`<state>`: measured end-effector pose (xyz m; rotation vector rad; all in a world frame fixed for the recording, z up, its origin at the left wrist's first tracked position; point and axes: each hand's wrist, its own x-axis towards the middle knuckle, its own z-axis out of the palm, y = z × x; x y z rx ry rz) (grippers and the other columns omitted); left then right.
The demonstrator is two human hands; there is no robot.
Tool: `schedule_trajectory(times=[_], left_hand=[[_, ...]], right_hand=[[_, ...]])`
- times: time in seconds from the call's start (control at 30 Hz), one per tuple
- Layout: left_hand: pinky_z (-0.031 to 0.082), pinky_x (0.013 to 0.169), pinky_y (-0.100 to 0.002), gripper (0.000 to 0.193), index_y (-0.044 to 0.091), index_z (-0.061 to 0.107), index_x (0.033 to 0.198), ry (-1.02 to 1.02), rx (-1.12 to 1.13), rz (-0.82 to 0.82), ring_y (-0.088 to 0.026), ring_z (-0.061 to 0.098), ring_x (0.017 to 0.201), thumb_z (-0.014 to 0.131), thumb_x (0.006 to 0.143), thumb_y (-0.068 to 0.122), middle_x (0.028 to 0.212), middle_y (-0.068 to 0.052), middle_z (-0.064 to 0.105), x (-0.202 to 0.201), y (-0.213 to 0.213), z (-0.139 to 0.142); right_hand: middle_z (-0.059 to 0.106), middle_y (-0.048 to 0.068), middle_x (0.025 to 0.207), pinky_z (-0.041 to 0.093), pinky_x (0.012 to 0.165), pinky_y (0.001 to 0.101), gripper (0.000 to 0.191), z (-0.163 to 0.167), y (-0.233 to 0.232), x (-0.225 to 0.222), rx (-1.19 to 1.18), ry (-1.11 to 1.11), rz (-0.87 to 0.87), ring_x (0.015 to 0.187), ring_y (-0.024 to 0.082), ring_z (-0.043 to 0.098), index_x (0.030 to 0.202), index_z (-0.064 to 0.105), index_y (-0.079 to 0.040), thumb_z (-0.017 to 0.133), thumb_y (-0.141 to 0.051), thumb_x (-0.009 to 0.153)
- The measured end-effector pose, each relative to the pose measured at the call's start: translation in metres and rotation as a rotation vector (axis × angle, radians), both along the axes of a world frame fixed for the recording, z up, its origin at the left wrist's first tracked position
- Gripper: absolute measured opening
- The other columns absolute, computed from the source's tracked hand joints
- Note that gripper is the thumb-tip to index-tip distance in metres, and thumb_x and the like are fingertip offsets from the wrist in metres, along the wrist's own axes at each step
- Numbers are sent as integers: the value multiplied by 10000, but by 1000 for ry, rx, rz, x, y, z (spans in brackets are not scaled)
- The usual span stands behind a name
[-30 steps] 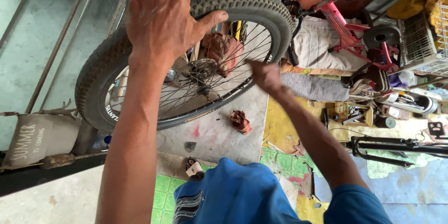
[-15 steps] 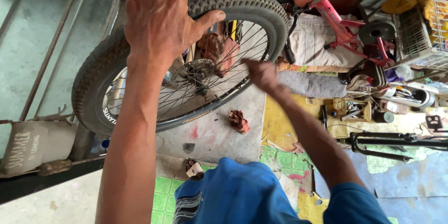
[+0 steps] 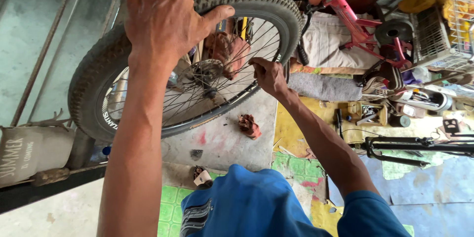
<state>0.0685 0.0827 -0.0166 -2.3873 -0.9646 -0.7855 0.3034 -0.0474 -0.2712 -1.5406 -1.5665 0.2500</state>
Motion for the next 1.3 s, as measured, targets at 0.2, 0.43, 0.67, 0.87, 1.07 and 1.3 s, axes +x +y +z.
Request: schedule_trajectory(times=[0.2,0.43,0.67,0.87,1.07,1.3], left_hand=[[505,700,-513,787,95,737,1004,26,-248,-15,-328,702,708,655,942,875,706,-140,700,1,-2,0],[509,659,-515,775,96,746,1031,4,-233,-25,-296,693,610,637,897,851,632,-111,682,4,-8,6],[510,674,-533,775,95,724,1055,15,-328,22,-341,700,690,636,910,851,725,-160,698,-8,-6,6],[470,788,-584,810,85,675,1286,-90,-203,-21,-436,672,944,684,948,821,1080,-247,698,-19,-4,1],[444,850,-608,826,76,645,1311,-53,-279,47,-482,642,1001,664,990,837,1150,-266,676,-23,-2,0],[415,883,-615,808,82,638,1343,-78,-279,35,-502,618,1039,660,1002,814,1169,-278,672,-25,-4,-3]], right_hand=[[658,64,620,499,438,290,185,1,-4,1,-203,236,-23,486,104,632,1104,731,-30,564,2,1032],[732,68,746,555,420,254,251,-12,5,-13,-201,155,155,494,99,661,1147,743,-24,518,-14,1037],[702,101,810,543,513,237,315,9,-22,11,-403,937,313,605,107,645,1367,623,13,518,-111,1097],[702,131,902,549,615,260,420,4,-49,18,-372,1188,390,710,144,656,1461,453,48,490,-132,1083],[696,190,1145,632,857,338,240,-6,-56,12,-329,1248,434,826,184,675,1293,512,26,514,-122,1104],[667,187,1235,624,750,330,170,-14,-60,6,-339,1393,447,974,234,741,1175,561,-9,551,-144,1072]])
